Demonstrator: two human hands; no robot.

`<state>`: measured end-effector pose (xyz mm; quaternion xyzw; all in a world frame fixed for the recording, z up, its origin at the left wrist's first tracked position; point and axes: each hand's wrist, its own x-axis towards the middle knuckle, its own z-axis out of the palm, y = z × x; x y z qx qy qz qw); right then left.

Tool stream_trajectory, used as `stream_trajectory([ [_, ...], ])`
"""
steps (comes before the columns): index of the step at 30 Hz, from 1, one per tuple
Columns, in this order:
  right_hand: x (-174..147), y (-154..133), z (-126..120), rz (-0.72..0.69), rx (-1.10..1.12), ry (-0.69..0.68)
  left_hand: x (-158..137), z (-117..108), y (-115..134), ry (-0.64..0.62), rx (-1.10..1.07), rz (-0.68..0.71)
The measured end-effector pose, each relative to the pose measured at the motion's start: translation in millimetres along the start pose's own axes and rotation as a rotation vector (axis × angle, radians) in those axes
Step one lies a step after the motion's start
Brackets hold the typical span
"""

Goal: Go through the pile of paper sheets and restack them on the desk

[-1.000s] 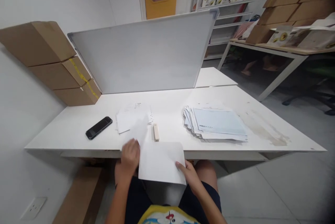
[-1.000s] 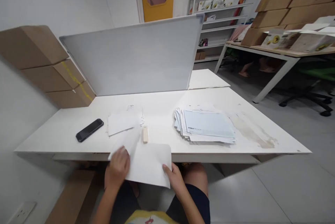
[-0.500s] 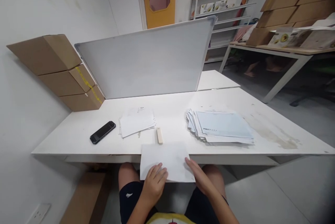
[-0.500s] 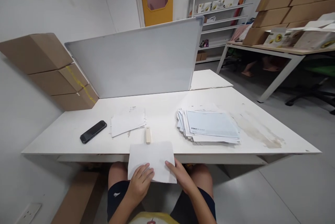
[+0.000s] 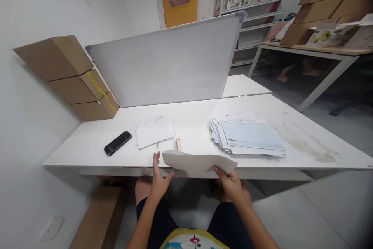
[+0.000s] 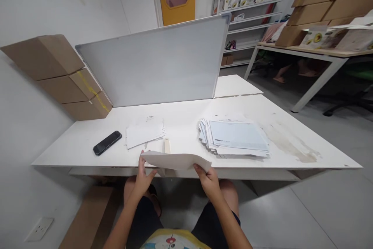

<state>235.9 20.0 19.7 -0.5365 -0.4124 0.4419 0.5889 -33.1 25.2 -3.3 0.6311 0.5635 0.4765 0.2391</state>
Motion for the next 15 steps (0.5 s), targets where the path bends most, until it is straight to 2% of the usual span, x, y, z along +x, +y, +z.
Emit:
stream_trajectory([
  [3,9.3,-10.2,10.7,-0.036,0.018,0.029,19.3,5.8,0.4,-0.103,-0.157,-0.088],
  [7,18.3,10.2,22.0,0.007,0.093,0.072,24.1,19.9,-0.2,-0.077,-0.163,-0.156],
  [10,24.2,26.4,24.8,-0.005,0.169,0.085,21.4,25.4,1.3,-0.089,-0.14,-0.15],
  [15,35.7,32.2,22.4,-0.014,0.181,0.088,21.2,25.5,2.8,-0.097,-0.146,-0.127],
])
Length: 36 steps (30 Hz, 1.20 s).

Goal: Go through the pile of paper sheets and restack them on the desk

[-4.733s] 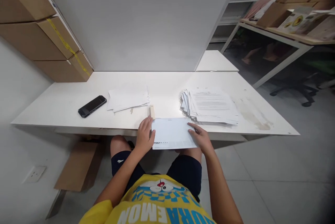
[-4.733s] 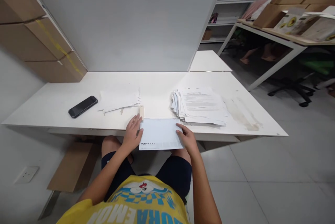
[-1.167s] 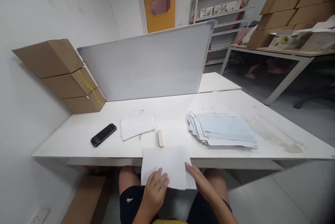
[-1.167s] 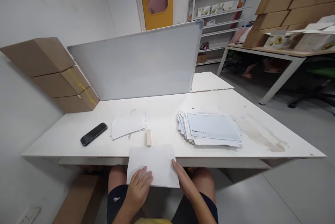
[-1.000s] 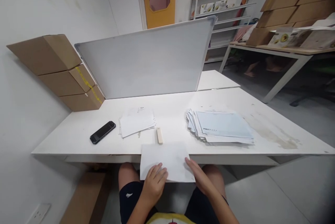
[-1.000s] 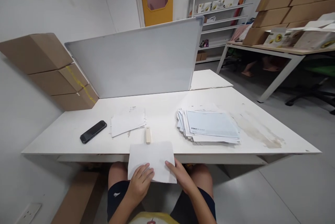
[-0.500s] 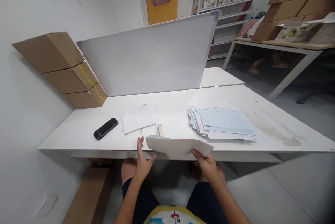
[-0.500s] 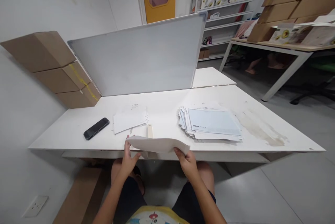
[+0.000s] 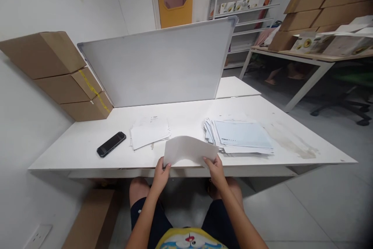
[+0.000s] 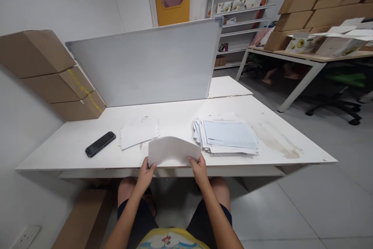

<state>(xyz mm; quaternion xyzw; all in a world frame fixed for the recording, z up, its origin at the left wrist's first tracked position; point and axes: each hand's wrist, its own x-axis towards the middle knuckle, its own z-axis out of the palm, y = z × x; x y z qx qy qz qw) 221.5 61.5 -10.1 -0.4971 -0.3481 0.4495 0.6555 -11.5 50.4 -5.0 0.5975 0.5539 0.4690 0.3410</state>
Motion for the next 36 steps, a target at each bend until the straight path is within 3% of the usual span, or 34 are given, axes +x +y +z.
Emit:
stream_trajectory([
  [10,8.4,12.2,-14.9,-0.027,-0.127,-0.067,2.7,3.1,11.1,0.021,-0.072,-0.075],
  [16,-29.7,7.7,-38.8,0.104,-0.202,-0.251,-44.9,4.5,-6.1,0.203,-0.19,-0.166],
  [22,-51.8,9.9,-46.8,0.306,-0.203,-0.335,-78.0,21.3,-25.8,0.2,-0.337,-0.374],
  [29,-33.9,13.0,-68.3,0.51,-0.188,-0.366,-56.6,20.2,-13.7,0.214,-0.334,-0.393],
  [36,-18.5,-2.5,-74.2,0.401,-0.235,-0.288,-37.5,22.3,-5.1,0.127,-0.388,-0.393],
])
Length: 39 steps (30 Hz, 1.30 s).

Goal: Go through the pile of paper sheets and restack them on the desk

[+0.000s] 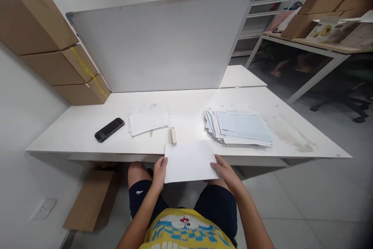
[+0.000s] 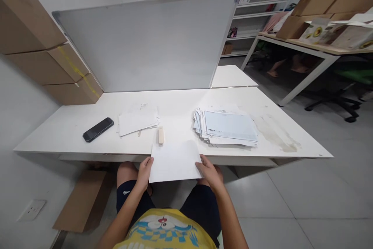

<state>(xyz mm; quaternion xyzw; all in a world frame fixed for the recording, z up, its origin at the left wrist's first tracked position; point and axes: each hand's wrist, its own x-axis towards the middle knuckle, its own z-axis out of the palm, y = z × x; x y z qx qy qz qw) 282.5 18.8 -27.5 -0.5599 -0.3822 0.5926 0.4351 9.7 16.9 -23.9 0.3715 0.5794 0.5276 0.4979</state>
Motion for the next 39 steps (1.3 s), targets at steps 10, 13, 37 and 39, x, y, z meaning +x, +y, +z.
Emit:
stream_trajectory([
  [10,-21.4,-64.6,69.8,-0.648,-1.022,0.379,4.0,22.9,-3.7,0.02,-0.023,-0.019],
  [13,-15.6,-79.4,108.3,-0.822,-1.22,0.327,7.1,28.7,-5.5,0.027,-0.051,-0.044],
  [37,35.8,-41.5,137.7,-0.873,-1.211,0.04,9.1,44.4,-16.2,0.052,-0.325,-0.152],
  [39,38.3,-42.3,139.9,-0.853,-1.207,0.047,8.8,45.8,-12.0,0.069,-0.334,-0.16],
])
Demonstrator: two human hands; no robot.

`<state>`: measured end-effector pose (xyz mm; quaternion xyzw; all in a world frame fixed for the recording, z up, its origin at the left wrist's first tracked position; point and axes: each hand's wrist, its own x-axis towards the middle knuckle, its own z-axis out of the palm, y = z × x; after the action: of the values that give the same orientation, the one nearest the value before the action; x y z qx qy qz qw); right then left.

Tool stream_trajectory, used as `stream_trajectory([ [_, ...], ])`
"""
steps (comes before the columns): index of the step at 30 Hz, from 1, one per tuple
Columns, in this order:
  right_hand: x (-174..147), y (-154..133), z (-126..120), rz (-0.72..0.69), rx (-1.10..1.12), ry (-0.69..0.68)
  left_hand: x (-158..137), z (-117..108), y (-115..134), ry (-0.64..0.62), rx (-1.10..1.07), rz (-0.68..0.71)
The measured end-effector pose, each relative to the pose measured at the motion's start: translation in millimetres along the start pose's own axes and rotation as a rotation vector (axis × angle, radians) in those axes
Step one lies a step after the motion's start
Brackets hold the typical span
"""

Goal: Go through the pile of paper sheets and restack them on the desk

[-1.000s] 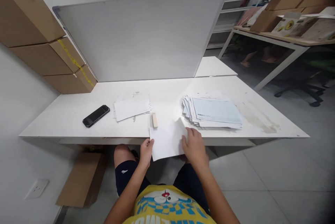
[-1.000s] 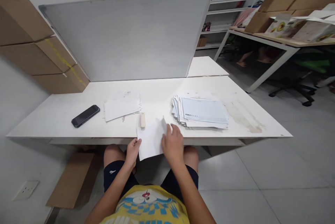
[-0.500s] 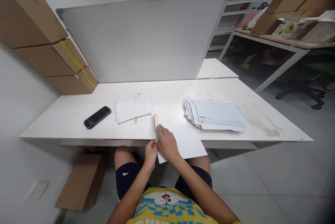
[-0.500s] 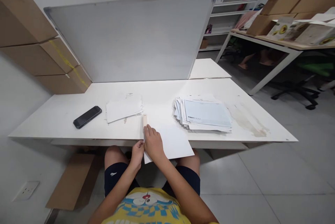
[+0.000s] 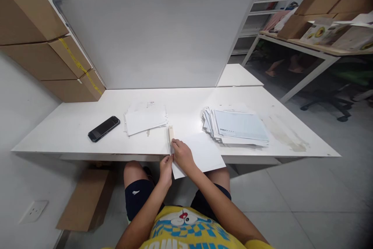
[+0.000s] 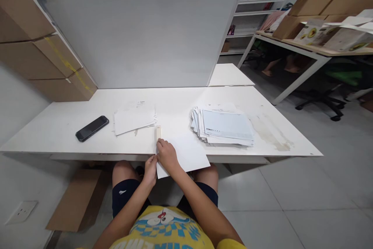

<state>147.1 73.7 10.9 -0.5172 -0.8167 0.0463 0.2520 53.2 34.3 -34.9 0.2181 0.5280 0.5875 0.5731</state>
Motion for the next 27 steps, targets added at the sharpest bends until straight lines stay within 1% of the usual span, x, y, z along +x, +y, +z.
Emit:
stream_trajectory([
  [4,5.8,5.5,-3.6,-0.009,0.037,-0.025,-6.0,5.5,9.4,-0.007,-0.007,-0.036],
  [7,-5.0,10.2,-13.8,-0.072,0.061,-0.043,-16.1,3.4,13.3,-0.03,-0.014,-0.058],
  [9,-25.5,10.0,-24.2,-0.124,0.089,-0.067,-26.6,-3.1,14.3,-0.037,-0.027,-0.073],
  [13,-88.9,5.9,-43.4,-0.266,0.165,-0.151,-51.9,-22.3,15.0,-0.004,-0.06,-0.131],
  [15,-119.7,7.6,-47.2,-0.288,0.172,-0.131,-63.5,-27.8,14.8,-0.027,-0.096,-0.174],
  [17,-143.3,14.4,-48.1,-0.26,0.15,-0.074,-72.8,-26.2,14.8,-0.13,-0.11,-0.213],
  [20,-164.1,35.1,-51.0,-0.165,0.067,0.047,-78.3,-10.3,18.1,-0.326,-0.028,-0.233],
  [21,-167.9,44.5,-53.5,-0.12,0.027,0.115,-76.1,-2.7,21.4,-0.359,0.015,-0.216],
  [22,-170.4,55.0,-57.0,-0.064,-0.017,0.2,-71.0,4.9,26.5,-0.364,0.059,-0.177],
  [24,-170.7,78.6,-66.9,0.08,-0.113,0.405,-51.2,18.0,43.3,-0.306,0.143,-0.026],
  [25,-168.0,91.4,-73.2,0.169,-0.159,0.503,-36.3,22.1,55.2,-0.256,0.195,0.082],
  [27,-156.0,117.8,-87.2,0.346,-0.229,0.64,1.2,22.5,84.0,-0.167,0.366,0.341],
])
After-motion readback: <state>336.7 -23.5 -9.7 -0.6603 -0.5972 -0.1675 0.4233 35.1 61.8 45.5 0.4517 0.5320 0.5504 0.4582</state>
